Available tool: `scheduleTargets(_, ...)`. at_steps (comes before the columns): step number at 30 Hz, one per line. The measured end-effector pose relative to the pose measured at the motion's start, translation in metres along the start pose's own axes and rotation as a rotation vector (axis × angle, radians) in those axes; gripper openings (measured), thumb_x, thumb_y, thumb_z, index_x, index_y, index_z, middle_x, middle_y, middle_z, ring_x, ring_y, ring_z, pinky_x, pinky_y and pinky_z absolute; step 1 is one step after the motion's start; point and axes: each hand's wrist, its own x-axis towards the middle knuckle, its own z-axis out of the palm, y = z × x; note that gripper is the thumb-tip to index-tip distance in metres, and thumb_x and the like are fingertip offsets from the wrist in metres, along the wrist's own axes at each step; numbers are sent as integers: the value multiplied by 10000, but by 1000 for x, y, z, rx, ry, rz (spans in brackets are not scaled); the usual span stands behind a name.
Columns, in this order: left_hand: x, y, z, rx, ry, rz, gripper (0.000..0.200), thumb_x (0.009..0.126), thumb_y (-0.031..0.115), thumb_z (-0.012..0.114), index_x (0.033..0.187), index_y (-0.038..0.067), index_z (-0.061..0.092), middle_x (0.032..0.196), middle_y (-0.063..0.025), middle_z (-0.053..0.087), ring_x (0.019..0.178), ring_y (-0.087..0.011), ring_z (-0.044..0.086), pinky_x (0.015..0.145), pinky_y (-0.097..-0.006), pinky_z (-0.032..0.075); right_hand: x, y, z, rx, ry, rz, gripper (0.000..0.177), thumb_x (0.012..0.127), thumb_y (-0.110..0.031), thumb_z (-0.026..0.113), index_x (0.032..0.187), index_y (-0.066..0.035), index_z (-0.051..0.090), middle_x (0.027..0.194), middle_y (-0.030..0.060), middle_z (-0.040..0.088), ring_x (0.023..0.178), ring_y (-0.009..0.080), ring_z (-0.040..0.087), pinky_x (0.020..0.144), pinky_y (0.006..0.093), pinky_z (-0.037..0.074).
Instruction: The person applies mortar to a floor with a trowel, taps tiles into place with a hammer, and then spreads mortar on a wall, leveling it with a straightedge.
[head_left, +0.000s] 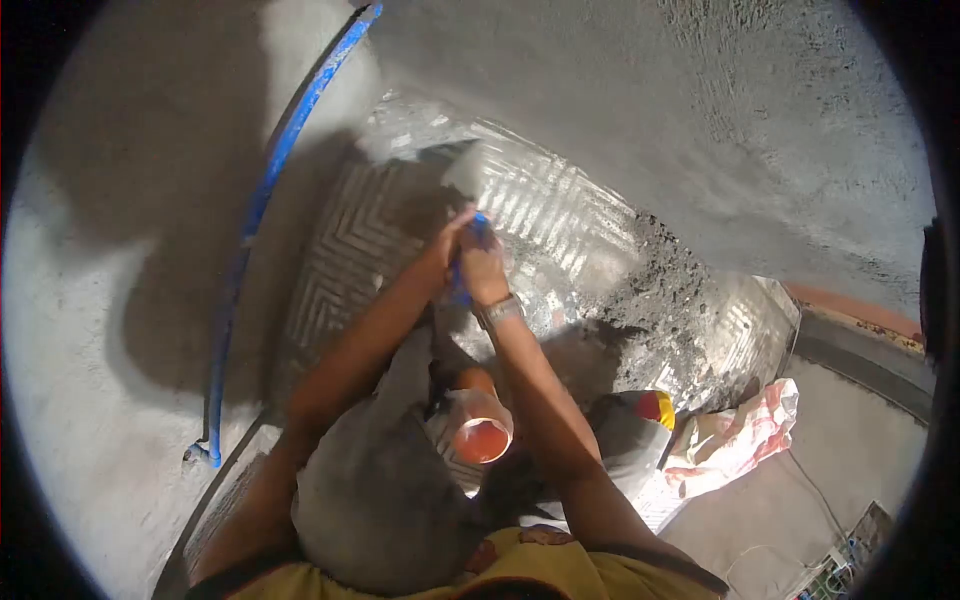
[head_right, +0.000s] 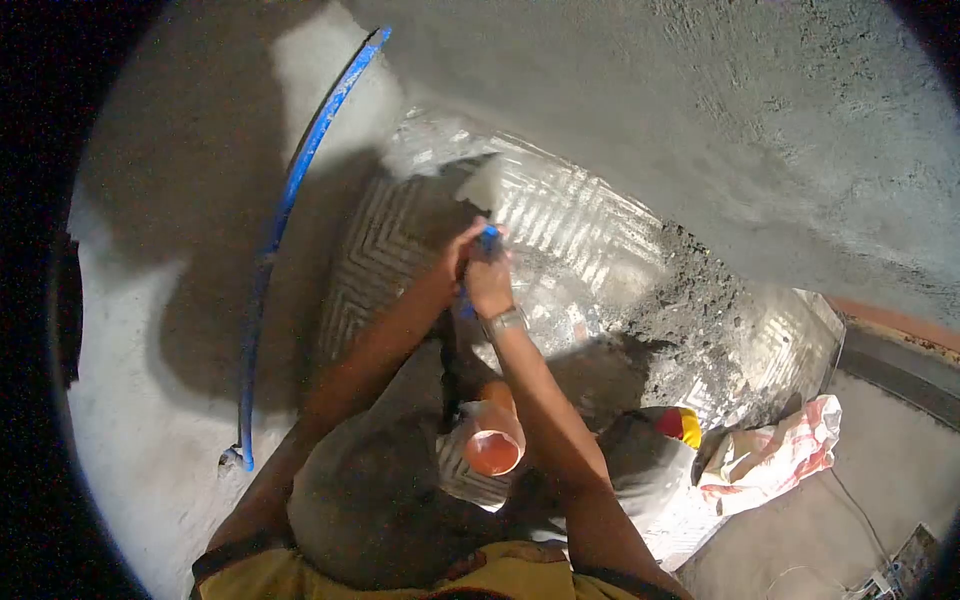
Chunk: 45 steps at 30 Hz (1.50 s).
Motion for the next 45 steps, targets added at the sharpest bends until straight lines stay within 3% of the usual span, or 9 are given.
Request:
scheduleTargets(7,-4,-16,-1,41,-60,112,429,903,513,499,949,103,619,891,-21,603,805,-119,550,629,-271,441,-11,-4,3,359,217,292,250,914,-208,491,1066,-28,577,1051,262,582,898,391,596,787,473,474)
scheduleTargets(11,-44,12,27,-109,21,29,481,886,541,523,960,73,605,963,-63,606,866,-149,563,686,-271,456,5,23,25,-165,451,-467,261,914,-228,478,1028,-15,577,956,240,611,906,360,605,776,459,472)
scheduleTargets(16,-33,26,6,77,380,97,577,814,687,510,870,119,595,815,-26,586,757,-140,549,650,-283,446,14,9,13,338,-179,177,316,939,-175,405,1172,2,524,1134,279,571,1049,427,545,894,487,437)
scheduleTargets(17,-3,-9,-15,415,82,729,611,816,654,546,1042,88,580,980,-75,585,862,-163,548,752,-311,439,-1,16,9,425,-66,192,332,946,-204,404,1172,9,522,1113,286,578,1016,439,558,876,494,445)
scheduleTargets(29,-40,31,-8,-84,187,28,590,885,547,498,1166,33,569,1062,-120,615,1076,-215,556,919,-331,424,21,13,25,-12,-236,35,343,945,-217,420,1184,15,504,1044,277,591,960,418,583,825,469,471)
scheduleTargets(31,-11,-2,-9,497,-147,903,546,886,522,527,1131,38,589,979,-87,622,1000,-164,563,860,-296,428,-2,21,24,498,14,194,278,930,-137,413,1149,5,509,941,219,607,898,300,608,754,396,495)
scheduleTargets(37,-20,3,20,745,-32,1078,537,847,538,578,1085,57,585,929,-86,607,808,-182,569,703,-329,453,-12,21,-6,106,248,-103,275,915,-104,415,1138,21,516,886,222,624,820,292,643,680,377,526)
scheduleTargets(42,-26,55,-1,0,246,-85,718,850,546,530,1316,7,445,1188,-182,533,1091,-264,526,938,-338,411,41,26,30,333,-220,189,334,874,-72,424,1175,33,522,1017,239,612,1027,334,584,852,387,485)
scheduleTargets(45,-8,19,-3,694,-47,660,562,836,468,608,1202,49,531,1092,-124,569,991,-225,547,861,-351,446,11,20,2,631,55,248,331,943,-140,400,1200,40,504,1008,215,612,971,302,602,823,374,496)
